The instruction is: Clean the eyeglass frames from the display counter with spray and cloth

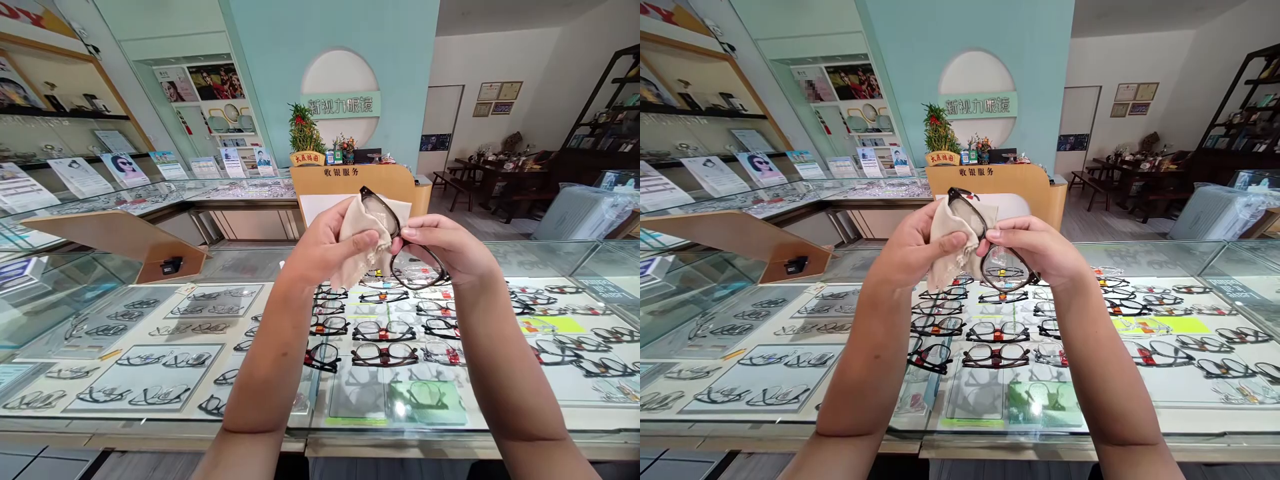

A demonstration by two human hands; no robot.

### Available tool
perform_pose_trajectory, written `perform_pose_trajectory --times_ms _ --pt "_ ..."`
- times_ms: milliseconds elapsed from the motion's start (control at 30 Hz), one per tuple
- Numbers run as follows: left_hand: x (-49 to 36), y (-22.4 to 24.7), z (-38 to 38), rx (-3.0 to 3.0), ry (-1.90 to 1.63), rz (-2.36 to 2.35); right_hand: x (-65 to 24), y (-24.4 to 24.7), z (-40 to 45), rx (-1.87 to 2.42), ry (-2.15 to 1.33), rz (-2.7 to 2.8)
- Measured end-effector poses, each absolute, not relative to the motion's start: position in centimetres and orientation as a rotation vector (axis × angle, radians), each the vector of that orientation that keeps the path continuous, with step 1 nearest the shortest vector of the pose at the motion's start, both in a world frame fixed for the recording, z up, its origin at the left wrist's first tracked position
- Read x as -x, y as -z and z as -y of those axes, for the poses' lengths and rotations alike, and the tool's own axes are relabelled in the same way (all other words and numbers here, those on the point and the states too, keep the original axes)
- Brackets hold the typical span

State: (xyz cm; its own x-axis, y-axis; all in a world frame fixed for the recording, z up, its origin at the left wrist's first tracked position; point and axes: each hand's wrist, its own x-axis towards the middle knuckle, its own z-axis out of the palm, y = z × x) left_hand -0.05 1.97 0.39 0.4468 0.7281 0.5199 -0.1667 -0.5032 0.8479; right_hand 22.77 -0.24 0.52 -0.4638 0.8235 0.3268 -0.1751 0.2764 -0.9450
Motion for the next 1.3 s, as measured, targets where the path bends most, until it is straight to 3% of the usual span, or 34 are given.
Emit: perform_pose_trajectory --times_ms 333,633,967,1300 --pt "-3.6 1.0 -1.9 -1.659 -1.590 -0.591 -21.8 -0.8 0.3 0.570 -1.337 1.631" --pt "0.0 -0.2 -2.3 -1.789 -1.204 -0.483 -23.2 -0.4 0.1 0.588 -1.370 1.623" --pt "-3.3 0.8 -1.7 -1.666 -1.559 -0.593 -21.7 -0.2 0.0 0.491 -1.407 1.630" --pt "-1.6 0.8 -2.6 -1.675 -1.209 -0.336 -23.1 -0.6 0.1 0.542 -1.377 1.581"
